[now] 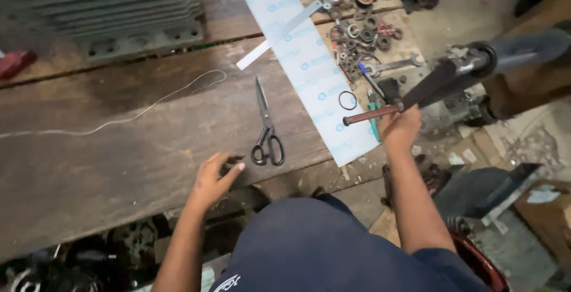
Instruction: The person uses a hand-cranked winding machine to wind copper wire onto a motor armature core, guiding the wire by hand and turning the crank handle. They thread the wire, rotate the machine to coil it, and tie off and adjust the wound wire on the core.
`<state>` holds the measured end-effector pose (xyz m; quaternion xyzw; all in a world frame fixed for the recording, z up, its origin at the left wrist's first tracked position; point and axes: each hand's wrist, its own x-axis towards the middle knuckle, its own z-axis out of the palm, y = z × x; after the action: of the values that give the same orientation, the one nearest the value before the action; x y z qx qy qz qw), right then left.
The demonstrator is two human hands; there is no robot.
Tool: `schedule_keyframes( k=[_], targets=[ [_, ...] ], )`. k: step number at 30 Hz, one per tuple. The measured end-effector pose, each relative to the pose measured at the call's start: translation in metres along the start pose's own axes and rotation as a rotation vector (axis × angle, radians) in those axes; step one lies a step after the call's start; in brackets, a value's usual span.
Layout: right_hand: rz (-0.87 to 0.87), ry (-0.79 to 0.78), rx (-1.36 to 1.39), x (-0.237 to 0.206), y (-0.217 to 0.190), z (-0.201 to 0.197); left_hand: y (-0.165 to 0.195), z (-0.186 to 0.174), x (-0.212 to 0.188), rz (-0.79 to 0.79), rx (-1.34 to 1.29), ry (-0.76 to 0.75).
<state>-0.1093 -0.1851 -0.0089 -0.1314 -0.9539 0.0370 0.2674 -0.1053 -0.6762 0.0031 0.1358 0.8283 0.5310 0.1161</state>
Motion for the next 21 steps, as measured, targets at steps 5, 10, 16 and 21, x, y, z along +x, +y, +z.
schedule_keyframes(
  k=[5, 10, 16, 21],
  targets=[
    [0.305, -0.018, 0.106, 0.030, 0.020, 0.008, 0.012, 0.015, 0.023, 0.043, -0.045, -0.144],
    [0.225, 0.177, 0.013, 0.022, 0.022, 0.010, 0.028, 0.030, 0.043, 0.071, 0.041, -0.221],
    [0.437, 0.090, 0.611, -0.021, 0.075, -0.027, 0.043, 0.063, 0.053, 0.290, -0.039, -0.195],
    [0.701, -0.170, 1.402, -0.049, 0.125, -0.060, 0.075, 0.132, 0.038, 0.156, -0.088, -0.310]
  ],
)
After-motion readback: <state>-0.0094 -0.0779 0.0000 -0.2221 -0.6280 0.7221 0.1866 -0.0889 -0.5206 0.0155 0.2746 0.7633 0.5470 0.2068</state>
